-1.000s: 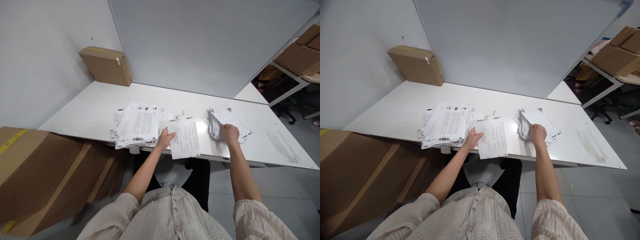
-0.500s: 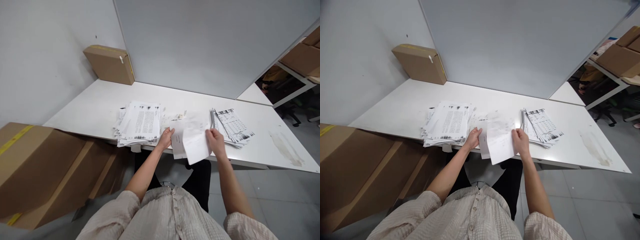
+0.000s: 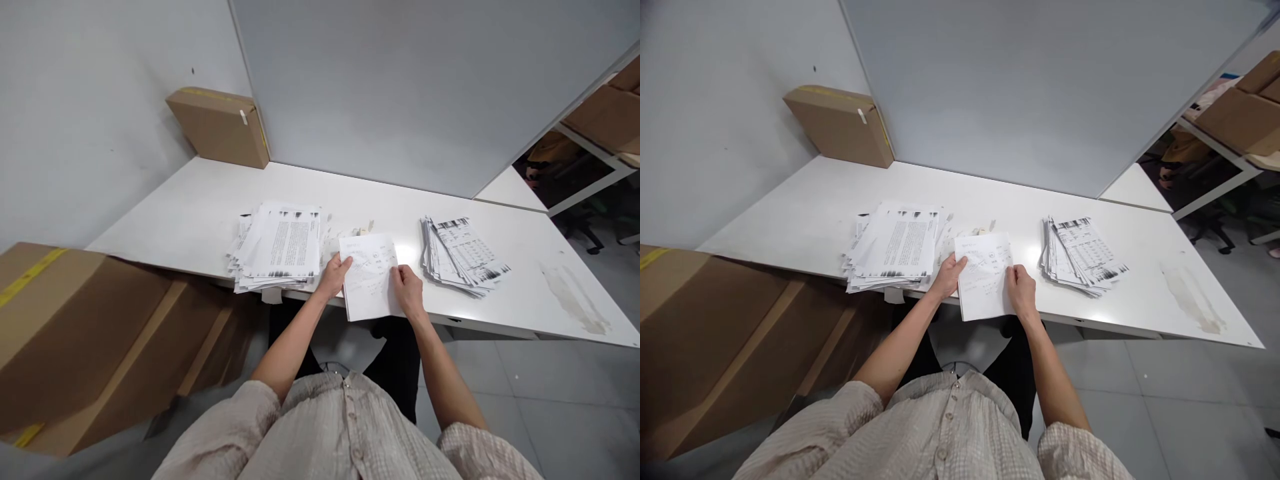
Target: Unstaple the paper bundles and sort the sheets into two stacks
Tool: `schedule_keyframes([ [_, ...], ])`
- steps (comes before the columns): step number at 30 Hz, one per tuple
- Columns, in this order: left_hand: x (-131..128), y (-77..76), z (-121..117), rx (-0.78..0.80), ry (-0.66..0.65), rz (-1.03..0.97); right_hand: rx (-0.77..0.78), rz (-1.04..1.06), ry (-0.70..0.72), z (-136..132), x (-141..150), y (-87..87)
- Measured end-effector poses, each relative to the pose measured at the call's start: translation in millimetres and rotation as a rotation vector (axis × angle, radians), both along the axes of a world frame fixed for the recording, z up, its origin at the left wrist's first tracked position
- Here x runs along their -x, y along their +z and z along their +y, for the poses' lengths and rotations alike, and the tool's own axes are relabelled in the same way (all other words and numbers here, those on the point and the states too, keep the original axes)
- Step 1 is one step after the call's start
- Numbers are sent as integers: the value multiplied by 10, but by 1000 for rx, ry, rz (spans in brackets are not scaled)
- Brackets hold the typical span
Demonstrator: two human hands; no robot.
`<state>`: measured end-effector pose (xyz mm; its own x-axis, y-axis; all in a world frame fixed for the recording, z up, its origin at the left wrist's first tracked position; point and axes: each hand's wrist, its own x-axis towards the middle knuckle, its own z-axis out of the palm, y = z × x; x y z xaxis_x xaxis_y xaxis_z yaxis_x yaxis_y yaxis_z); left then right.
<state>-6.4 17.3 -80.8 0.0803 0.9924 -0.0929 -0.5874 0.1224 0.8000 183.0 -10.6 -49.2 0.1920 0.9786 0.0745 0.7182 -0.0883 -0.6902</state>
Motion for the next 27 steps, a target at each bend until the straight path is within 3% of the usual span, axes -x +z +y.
schedule_keyframes([
  [3, -10, -36, -6, -31, 14, 26, -47, 63, -10, 0, -36, 1],
  [5, -1, 56, -30, -88, 5, 73, -56, 256, 10, 13, -77, 64],
  [9, 67, 574, -109, -326, 1, 240, -35, 719, 182, 62, -135, 350],
  [11, 107, 848, -144, -426, -1, 302, -153, 789, 194, 85, -131, 492],
  [13, 134, 991, -162, -477, 17, 350, -282, 778, 161, 102, -102, 553],
  [15, 142, 968, -163, -502, 50, 386, -334, 770, 138, 110, -61, 511],
  [19, 120, 698, -151, -445, 61, 410, -273, 833, 146, 108, 7, 267],
  [21, 102, 632, -160, -422, 79, 454, -254, 849, 140, 101, 15, 188],
  [27, 51, 696, -194, -440, 74, 449, -283, 811, 134, 78, -6, 181],
])
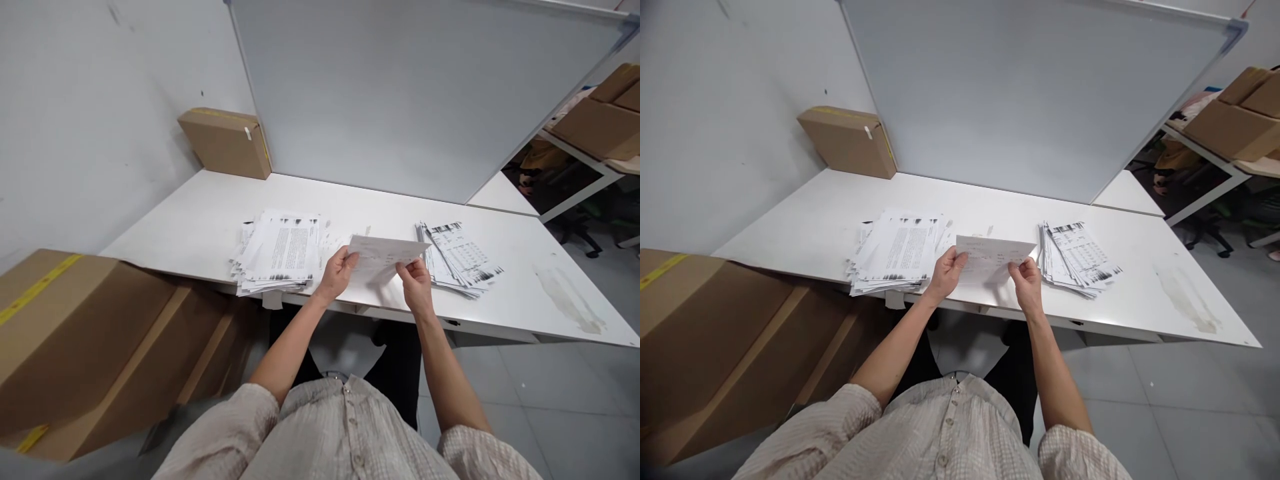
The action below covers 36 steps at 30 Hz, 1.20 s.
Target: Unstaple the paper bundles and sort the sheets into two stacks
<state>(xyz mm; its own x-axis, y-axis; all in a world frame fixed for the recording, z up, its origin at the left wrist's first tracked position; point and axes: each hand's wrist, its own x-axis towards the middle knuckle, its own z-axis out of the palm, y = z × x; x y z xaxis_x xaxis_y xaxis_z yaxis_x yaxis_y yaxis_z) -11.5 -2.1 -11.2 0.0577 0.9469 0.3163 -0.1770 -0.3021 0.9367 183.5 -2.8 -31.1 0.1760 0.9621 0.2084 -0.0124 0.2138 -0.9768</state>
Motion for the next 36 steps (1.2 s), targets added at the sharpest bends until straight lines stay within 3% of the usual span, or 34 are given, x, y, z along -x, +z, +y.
schedule_keyframes([
  [15, -16, -152, -16, -20, 165, 38, -10, 46, 16, -46, 129, -13],
  [21, -5, -173, -55, 29, 238, 17, 127, -72, 41, -131, 125, -11],
  [24, -20, -241, -92, 120, 171, 16, 199, -100, -1, -246, 47, 3],
  [28, -74, -384, -231, 346, -96, 49, 352, -81, 13, -472, -117, 11],
  [30, -100, -428, -326, 430, -162, 101, 453, -55, 56, -595, -211, -23],
  [33, -100, -432, -412, 540, -190, 287, 547, -46, 46, -748, -353, -112],
  [36, -43, -419, -354, 535, -112, 452, 613, -6, 31, -833, -473, -179],
])
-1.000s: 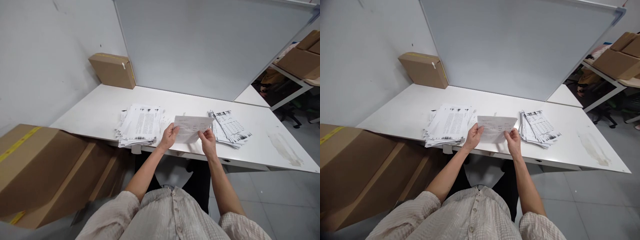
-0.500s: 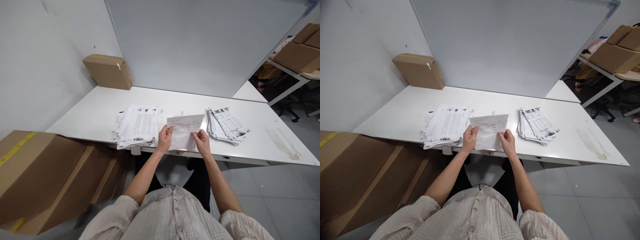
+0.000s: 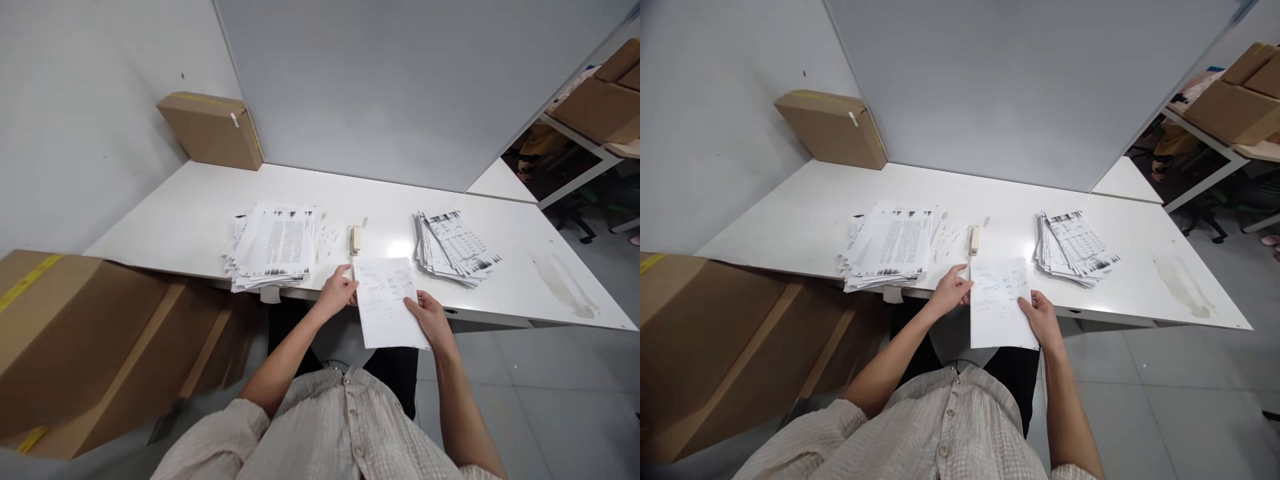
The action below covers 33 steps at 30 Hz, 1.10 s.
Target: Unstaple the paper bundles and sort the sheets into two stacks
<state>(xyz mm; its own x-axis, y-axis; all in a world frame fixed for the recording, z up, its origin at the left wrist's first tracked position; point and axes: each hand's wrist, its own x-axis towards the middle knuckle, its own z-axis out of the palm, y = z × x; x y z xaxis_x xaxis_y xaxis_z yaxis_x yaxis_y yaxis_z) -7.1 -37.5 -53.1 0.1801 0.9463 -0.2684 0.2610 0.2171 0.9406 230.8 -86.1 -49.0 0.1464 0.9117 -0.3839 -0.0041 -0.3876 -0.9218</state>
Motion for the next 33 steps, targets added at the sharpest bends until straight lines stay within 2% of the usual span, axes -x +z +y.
schedule_keyframes([
  [5, 83, -73, 341, -356, 103, 254, 45, 66, -26, 31, -40, 9],
  [8, 75, -148, 550, -566, 91, 331, 36, 47, -9, 116, 24, 37],
  [11, 62, -222, 687, -684, 40, 355, 39, 15, -2, 209, 96, 60],
  [16, 71, -309, 739, -732, -6, 362, 29, -31, 17, 331, 178, 80],
  [23, 50, -291, 713, -647, -10, 437, 26, -78, 12, 401, 218, 19],
  [33, 3, -354, 710, -659, -7, 614, 8, -74, 5, 408, 252, -1],
])
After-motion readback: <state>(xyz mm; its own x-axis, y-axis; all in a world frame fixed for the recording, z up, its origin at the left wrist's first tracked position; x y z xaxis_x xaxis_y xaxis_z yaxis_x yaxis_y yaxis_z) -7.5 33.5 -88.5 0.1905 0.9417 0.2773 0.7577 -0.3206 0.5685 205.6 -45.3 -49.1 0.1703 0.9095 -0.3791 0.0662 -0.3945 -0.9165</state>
